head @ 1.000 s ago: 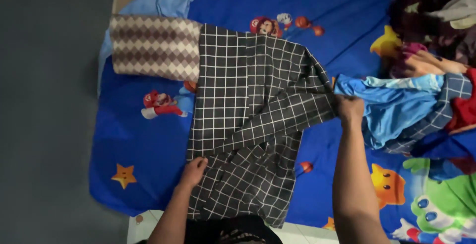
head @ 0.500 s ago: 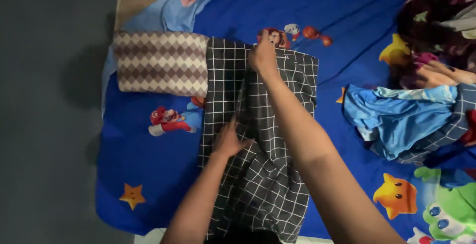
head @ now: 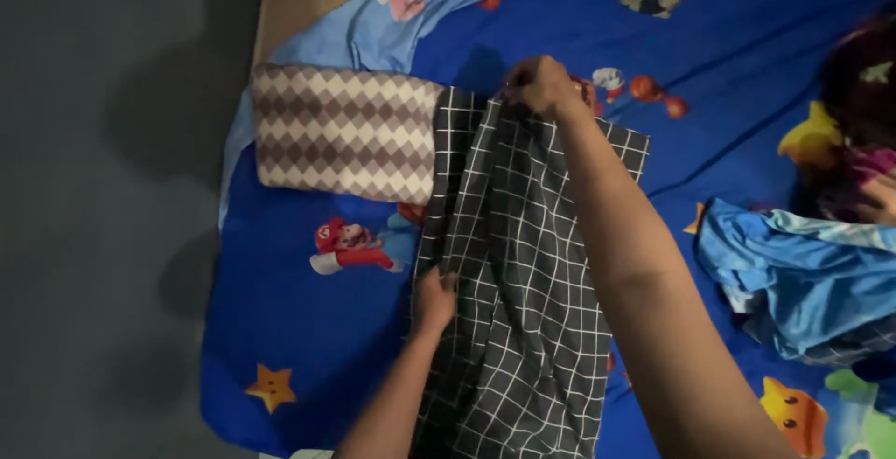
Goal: Neatly fold a checkered piece of cloth or garment on a bed.
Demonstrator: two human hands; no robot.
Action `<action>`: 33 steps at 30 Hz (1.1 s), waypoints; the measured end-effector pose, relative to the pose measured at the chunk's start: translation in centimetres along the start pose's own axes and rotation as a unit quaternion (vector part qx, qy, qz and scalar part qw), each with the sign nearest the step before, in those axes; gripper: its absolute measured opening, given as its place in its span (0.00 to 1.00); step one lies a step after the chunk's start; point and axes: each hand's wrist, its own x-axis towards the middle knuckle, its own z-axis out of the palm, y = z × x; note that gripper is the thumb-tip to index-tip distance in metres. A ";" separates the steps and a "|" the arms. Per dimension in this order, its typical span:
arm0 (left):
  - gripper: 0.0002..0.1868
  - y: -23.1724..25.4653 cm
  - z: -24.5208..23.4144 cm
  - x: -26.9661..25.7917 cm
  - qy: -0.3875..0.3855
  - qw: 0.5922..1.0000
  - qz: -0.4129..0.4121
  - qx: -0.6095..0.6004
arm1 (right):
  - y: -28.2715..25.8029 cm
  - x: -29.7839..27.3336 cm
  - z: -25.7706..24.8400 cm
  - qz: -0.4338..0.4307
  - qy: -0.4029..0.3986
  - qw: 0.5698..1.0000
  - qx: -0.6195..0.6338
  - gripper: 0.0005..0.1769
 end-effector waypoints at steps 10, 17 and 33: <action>0.16 0.6 -2.8 -4.0 0.199 0.977 0.057 -0.059 | -3.3 6.0 6.3 -0.148 0.147 0.957 -0.204 0.25; 0.33 1.3 -4.5 -5.4 0.101 0.992 0.002 -0.071 | -5.7 4.0 6.1 0.050 -0.001 0.993 -0.106 0.51; 0.26 -1.9 -0.1 -13.4 -0.054 0.989 0.099 0.099 | 13.7 -25.9 17.4 -0.192 0.228 0.955 0.011 0.14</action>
